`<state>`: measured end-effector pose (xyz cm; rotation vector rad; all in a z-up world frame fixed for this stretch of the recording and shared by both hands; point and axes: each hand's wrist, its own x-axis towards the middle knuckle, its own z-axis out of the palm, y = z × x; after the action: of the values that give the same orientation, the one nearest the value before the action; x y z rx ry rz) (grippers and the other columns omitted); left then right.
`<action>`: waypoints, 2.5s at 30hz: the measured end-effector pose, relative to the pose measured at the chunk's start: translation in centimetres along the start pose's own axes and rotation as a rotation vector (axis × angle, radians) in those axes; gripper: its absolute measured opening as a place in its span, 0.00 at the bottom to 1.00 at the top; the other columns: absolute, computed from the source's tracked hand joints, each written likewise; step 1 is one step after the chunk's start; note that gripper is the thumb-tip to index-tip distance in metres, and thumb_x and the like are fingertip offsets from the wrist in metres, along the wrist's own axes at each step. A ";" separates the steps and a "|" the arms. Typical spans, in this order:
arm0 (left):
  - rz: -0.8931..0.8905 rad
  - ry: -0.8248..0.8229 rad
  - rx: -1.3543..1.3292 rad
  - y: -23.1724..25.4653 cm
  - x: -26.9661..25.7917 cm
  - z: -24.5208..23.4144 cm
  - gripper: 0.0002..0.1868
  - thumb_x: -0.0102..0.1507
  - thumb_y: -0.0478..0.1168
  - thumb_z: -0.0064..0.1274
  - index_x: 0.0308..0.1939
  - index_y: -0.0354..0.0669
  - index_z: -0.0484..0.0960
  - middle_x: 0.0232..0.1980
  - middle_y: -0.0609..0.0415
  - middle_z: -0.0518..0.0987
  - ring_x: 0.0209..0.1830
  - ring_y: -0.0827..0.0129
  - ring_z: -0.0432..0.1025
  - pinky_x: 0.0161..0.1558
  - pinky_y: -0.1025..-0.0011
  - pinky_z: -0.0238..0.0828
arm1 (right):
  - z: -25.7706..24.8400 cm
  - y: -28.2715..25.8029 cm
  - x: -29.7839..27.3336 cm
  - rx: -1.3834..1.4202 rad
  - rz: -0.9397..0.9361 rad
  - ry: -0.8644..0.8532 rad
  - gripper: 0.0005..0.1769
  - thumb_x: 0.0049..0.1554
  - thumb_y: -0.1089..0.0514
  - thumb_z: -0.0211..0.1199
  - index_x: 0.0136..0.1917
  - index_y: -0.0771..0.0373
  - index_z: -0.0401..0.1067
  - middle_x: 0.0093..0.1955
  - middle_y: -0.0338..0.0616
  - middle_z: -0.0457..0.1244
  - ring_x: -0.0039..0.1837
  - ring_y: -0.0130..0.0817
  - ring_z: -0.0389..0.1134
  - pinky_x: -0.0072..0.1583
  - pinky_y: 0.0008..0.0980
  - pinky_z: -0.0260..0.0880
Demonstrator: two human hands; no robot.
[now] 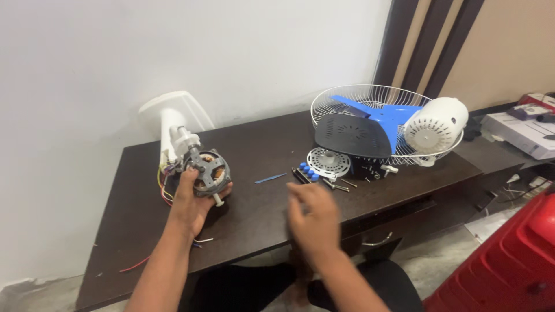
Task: The person works on a disassembled electric fan motor, using a screwdriver to adjust internal components and a plastic tool to manipulate parts. They handle the motor housing, wires, and screws while seated on the floor.
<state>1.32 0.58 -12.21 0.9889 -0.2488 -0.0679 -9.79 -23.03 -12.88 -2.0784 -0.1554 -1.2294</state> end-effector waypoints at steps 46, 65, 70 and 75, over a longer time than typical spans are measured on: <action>0.029 -0.080 -0.001 -0.1 -0.4 -0.5 0.28 0.62 0.53 0.47 0.60 0.39 0.74 0.53 0.46 0.80 0.49 0.48 0.78 0.53 0.47 0.79 | -7.1 12.2 1.7 -0.399 0.246 -0.123 0.09 0.53 0.53 0.69 0.44 0.58 0.82 0.39 0.47 0.70 0.42 0.45 0.72 0.49 0.43 0.71; -0.003 -0.017 -0.038 -1.3 0.5 -1.6 0.25 0.64 0.49 0.42 0.59 0.35 0.74 0.54 0.43 0.80 0.52 0.50 0.77 0.56 0.47 0.76 | -7.2 11.3 2.1 -0.492 0.334 -0.183 0.10 0.53 0.49 0.66 0.41 0.56 0.80 0.38 0.42 0.69 0.44 0.45 0.71 0.50 0.43 0.71; 0.021 -0.031 0.009 -1.1 0.2 -0.8 0.23 0.64 0.48 0.43 0.58 0.36 0.74 0.52 0.43 0.81 0.50 0.54 0.79 0.54 0.50 0.79 | -7.4 10.5 2.5 -0.545 0.430 -0.241 0.12 0.53 0.45 0.67 0.43 0.52 0.81 0.40 0.40 0.70 0.45 0.42 0.72 0.51 0.42 0.72; 0.049 -0.037 0.057 -1.3 0.4 -0.9 0.24 0.64 0.48 0.45 0.59 0.38 0.73 0.52 0.46 0.80 0.50 0.57 0.79 0.53 0.53 0.80 | -6.9 11.7 2.7 -0.601 0.421 -0.314 0.14 0.57 0.44 0.64 0.47 0.54 0.79 0.44 0.40 0.71 0.49 0.43 0.74 0.54 0.42 0.73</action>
<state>1.96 0.51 -13.69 1.0388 -0.3106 -0.0344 -8.21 -36.68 -14.66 -2.6266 0.5505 -0.7366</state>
